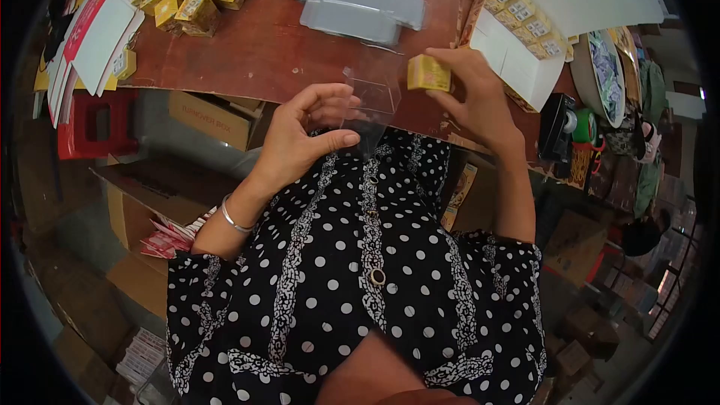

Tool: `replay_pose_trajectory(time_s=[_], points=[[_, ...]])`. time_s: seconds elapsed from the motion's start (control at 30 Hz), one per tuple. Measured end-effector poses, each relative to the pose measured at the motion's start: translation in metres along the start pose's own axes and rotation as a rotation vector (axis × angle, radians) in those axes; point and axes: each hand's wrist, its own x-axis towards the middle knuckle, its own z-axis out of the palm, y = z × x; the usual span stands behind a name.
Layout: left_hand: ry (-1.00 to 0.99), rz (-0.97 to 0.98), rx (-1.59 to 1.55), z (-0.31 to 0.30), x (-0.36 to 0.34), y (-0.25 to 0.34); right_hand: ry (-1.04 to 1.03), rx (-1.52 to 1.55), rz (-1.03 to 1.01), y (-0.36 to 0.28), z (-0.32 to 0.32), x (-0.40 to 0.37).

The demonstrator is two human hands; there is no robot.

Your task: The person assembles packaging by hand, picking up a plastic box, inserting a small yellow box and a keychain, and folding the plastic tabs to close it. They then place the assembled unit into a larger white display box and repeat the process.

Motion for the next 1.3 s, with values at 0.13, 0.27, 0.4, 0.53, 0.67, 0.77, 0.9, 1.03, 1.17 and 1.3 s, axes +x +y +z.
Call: replay_pose_trajectory(time_s=[0.13,0.27,0.4,0.53,0.67,0.77,0.9,1.03,1.17,1.3], points=[[-0.02,0.015,0.124,0.01,0.003,0.0,0.359,0.48,0.09,-0.024,0.0,0.0],[-0.049,0.049,0.095,0.022,0.009,0.002,0.422,0.561,-0.022,-0.05,0.002,0.006],[-0.01,0.044,0.059,0.022,0.009,0.006,0.227,0.154,-0.128,-0.055,-0.01,0.007],[-0.028,0.048,0.071,0.023,0.007,-0.001,0.176,0.155,-0.112,-0.061,-0.012,0.009],[-0.046,0.06,-0.031,0.027,0.008,0.0,0.115,0.109,-0.157,-0.058,-0.002,0.011],[-0.018,0.111,-0.109,0.033,0.008,0.0,0.123,0.075,-0.196,-0.051,0.006,0.011],[0.016,0.133,-0.111,0.038,0.007,0.003,0.25,0.167,-0.105,-0.057,0.016,0.006],[-0.048,0.14,-0.052,0.034,0.008,0.0,0.343,0.714,0.216,-0.066,0.04,-0.011],[-0.133,0.038,-0.097,0.033,0.005,-0.01,0.173,1.087,0.304,-0.062,0.063,-0.026],[-0.121,0.182,-0.066,0.037,0.009,-0.008,0.314,0.931,0.164,-0.065,0.068,-0.026]])
